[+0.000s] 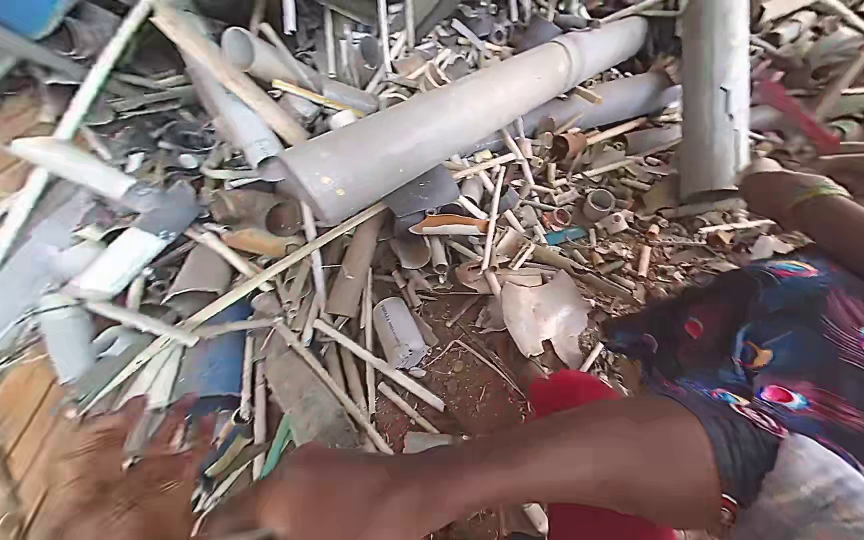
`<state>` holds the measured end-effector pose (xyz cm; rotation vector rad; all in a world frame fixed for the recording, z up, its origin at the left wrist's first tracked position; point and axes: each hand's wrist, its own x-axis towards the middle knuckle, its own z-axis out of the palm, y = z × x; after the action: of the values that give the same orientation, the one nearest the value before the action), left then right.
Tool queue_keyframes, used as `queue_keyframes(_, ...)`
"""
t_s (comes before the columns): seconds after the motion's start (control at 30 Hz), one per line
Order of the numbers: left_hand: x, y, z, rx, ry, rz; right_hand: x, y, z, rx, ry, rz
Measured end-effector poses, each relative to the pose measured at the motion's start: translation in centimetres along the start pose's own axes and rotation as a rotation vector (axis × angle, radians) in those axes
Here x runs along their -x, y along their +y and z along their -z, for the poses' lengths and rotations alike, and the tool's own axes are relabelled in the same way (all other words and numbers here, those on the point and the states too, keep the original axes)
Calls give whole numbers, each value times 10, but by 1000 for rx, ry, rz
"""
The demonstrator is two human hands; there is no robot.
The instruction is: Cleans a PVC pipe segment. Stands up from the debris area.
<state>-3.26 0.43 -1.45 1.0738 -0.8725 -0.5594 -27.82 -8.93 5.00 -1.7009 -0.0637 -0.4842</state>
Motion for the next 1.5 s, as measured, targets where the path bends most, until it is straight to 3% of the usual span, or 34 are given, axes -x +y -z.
queue_keyframes(0.07,14,3,-42,-1,189,-13,-6,-9,18,-191,66,-125)
queue_keyframes(0.1,17,6,-58,68,201,0,-7,-11,26,-276,91,-142)
queue_keyframes(0.23,34,11,-72,222,13,129,1,-27,40,-448,150,-137)
queue_keyframes(0.4,36,13,-75,16,-88,250,19,-48,40,-581,152,-138)
queue_keyframes(0.47,32,11,-74,-231,-106,277,22,-50,40,-646,122,-137)
queue_keyframes(0.57,30,14,-69,-661,-326,121,23,-44,40,-645,86,-131)
queue_keyframes(0.63,34,9,-72,-729,-265,-184,21,-40,38,-598,96,-122)
queue_keyframes(0.7,35,8,-75,-513,-260,-320,20,-37,37,-535,109,-130)
queue_keyframes(0.8,40,20,-77,-153,-308,-159,18,-34,32,-474,122,-155)
queue_keyframes(0.9,39,32,-74,-10,-333,59,18,-33,26,-446,119,-184)
queue_keyframes(1.0,39,33,-70,-132,-382,200,18,-33,21,-402,153,-217)
queue_keyframes(1.13,41,30,-73,-430,-300,289,17,-33,23,-299,207,-255)
queue_keyframes(1.2,40,24,-71,-471,-209,247,17,-29,26,-284,192,-241)
queue_keyframes(1.37,30,22,-58,-514,-140,-162,21,-26,26,-151,141,-235)
queue_keyframes(1.43,27,22,-61,-366,-91,-241,24,-25,23,-47,160,-221)
queue_keyframes(1.5,27,29,-64,-111,-92,-192,26,-21,17,47,201,-215)
